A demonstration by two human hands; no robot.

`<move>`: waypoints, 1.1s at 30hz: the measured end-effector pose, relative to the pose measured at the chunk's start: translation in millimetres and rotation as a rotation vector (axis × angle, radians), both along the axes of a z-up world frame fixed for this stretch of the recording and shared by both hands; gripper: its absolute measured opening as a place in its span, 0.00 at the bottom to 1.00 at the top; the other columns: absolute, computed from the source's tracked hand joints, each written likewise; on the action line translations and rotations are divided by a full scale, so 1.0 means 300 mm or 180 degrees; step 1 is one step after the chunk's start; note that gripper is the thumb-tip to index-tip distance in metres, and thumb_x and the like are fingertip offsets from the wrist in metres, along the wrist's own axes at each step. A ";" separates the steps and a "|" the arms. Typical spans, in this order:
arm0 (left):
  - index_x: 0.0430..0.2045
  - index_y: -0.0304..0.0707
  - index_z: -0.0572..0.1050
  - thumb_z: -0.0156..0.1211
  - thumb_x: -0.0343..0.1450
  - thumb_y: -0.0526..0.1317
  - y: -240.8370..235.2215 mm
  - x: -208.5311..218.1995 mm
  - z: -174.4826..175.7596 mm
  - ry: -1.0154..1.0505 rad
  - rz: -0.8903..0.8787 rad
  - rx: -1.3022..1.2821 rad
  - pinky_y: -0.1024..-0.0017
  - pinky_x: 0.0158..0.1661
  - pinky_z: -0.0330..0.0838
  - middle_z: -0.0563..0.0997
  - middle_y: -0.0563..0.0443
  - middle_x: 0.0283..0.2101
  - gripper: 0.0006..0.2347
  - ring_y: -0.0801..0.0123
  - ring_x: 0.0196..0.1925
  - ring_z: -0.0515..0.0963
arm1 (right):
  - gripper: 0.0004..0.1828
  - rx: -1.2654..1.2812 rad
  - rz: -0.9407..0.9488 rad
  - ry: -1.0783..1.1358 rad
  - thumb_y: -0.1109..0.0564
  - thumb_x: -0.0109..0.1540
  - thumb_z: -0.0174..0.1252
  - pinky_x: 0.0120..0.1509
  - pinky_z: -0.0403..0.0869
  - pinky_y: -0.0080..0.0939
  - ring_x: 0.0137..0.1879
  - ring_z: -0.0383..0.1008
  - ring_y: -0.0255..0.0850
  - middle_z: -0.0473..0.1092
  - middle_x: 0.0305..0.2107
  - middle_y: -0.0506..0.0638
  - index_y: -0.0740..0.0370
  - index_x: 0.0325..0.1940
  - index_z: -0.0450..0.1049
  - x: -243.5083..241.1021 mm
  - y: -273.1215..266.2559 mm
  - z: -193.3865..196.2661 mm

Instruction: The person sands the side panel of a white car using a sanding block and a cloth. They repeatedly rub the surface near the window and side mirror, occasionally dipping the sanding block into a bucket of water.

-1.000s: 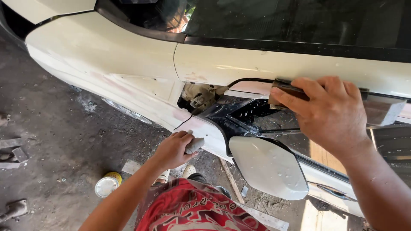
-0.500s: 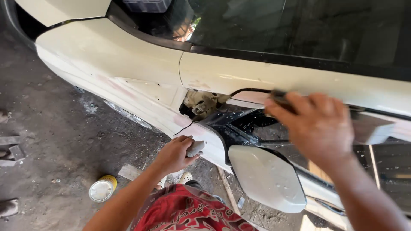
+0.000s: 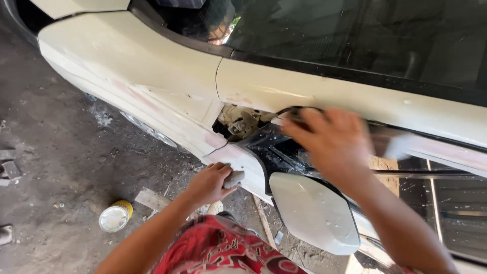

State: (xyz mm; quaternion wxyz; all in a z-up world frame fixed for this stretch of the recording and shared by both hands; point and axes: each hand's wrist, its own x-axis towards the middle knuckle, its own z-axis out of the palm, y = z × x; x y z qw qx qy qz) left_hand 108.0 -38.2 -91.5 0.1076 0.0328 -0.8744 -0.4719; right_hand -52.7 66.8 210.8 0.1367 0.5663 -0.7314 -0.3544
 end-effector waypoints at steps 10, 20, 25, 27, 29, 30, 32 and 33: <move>0.39 0.39 0.76 0.74 0.60 0.46 -0.006 0.049 -0.010 0.0094 0.0016 -0.0055 0.56 0.40 0.77 0.80 0.45 0.45 0.19 0.49 0.45 0.81 | 0.24 -0.0414 -0.0072 -0.0038 0.59 0.70 0.54 0.52 0.68 0.48 0.50 0.67 0.44 0.69 0.48 0.40 0.28 0.64 0.73 -0.007 0.098 0.113; 0.43 0.40 0.76 0.74 0.61 0.46 -0.018 0.038 0.031 -0.0174 -0.0263 -0.0102 0.56 0.41 0.77 0.80 0.46 0.42 0.20 0.51 0.44 0.80 | 0.40 0.0518 0.0106 0.0211 0.60 0.59 0.54 0.56 0.69 0.45 0.55 0.67 0.42 0.67 0.54 0.43 0.26 0.72 0.63 -0.004 0.018 0.049; 0.38 0.39 0.76 0.75 0.60 0.46 -0.035 0.058 -0.019 0.0092 -0.0020 -0.0099 0.56 0.41 0.77 0.80 0.46 0.44 0.19 0.49 0.44 0.80 | 0.30 -0.0315 -0.0239 0.0044 0.58 0.64 0.53 0.57 0.70 0.49 0.55 0.68 0.44 0.69 0.55 0.40 0.24 0.65 0.73 0.008 0.063 0.044; 0.39 0.39 0.76 0.74 0.60 0.46 -0.021 0.037 0.017 0.0102 -0.0133 -0.0129 0.56 0.41 0.77 0.80 0.46 0.44 0.19 0.49 0.44 0.80 | 0.31 -0.0230 0.0049 -0.0066 0.58 0.61 0.55 0.55 0.69 0.48 0.54 0.69 0.44 0.70 0.53 0.41 0.28 0.65 0.73 0.019 -0.044 -0.072; 0.40 0.39 0.76 0.74 0.60 0.45 -0.018 0.029 0.035 0.0117 -0.0270 -0.0191 0.56 0.41 0.77 0.80 0.46 0.43 0.19 0.49 0.44 0.80 | 0.32 -0.0182 0.0316 -0.0168 0.57 0.59 0.57 0.53 0.69 0.46 0.54 0.69 0.45 0.70 0.52 0.43 0.32 0.66 0.73 0.027 -0.088 -0.105; 0.41 0.38 0.76 0.74 0.61 0.46 -0.022 0.035 0.035 0.0020 -0.0321 -0.0187 0.56 0.41 0.77 0.80 0.45 0.43 0.19 0.49 0.44 0.80 | 0.33 -0.0074 0.0282 -0.0180 0.58 0.59 0.57 0.53 0.68 0.46 0.53 0.69 0.43 0.70 0.51 0.43 0.31 0.67 0.72 0.030 -0.085 -0.080; 0.42 0.38 0.76 0.74 0.62 0.46 -0.031 0.048 0.009 -0.0046 -0.0346 -0.0176 0.56 0.41 0.77 0.79 0.45 0.43 0.20 0.49 0.44 0.80 | 0.34 0.0046 0.0273 -0.0162 0.58 0.58 0.57 0.53 0.68 0.45 0.52 0.68 0.42 0.69 0.50 0.43 0.30 0.67 0.71 0.012 -0.015 -0.025; 0.41 0.38 0.75 0.74 0.62 0.47 -0.040 0.063 -0.009 -0.0061 -0.0233 -0.0141 0.56 0.41 0.77 0.79 0.44 0.43 0.19 0.49 0.44 0.80 | 0.32 -0.0249 0.0337 -0.0172 0.60 0.60 0.57 0.56 0.68 0.47 0.53 0.68 0.42 0.69 0.52 0.42 0.29 0.65 0.73 -0.010 0.042 0.013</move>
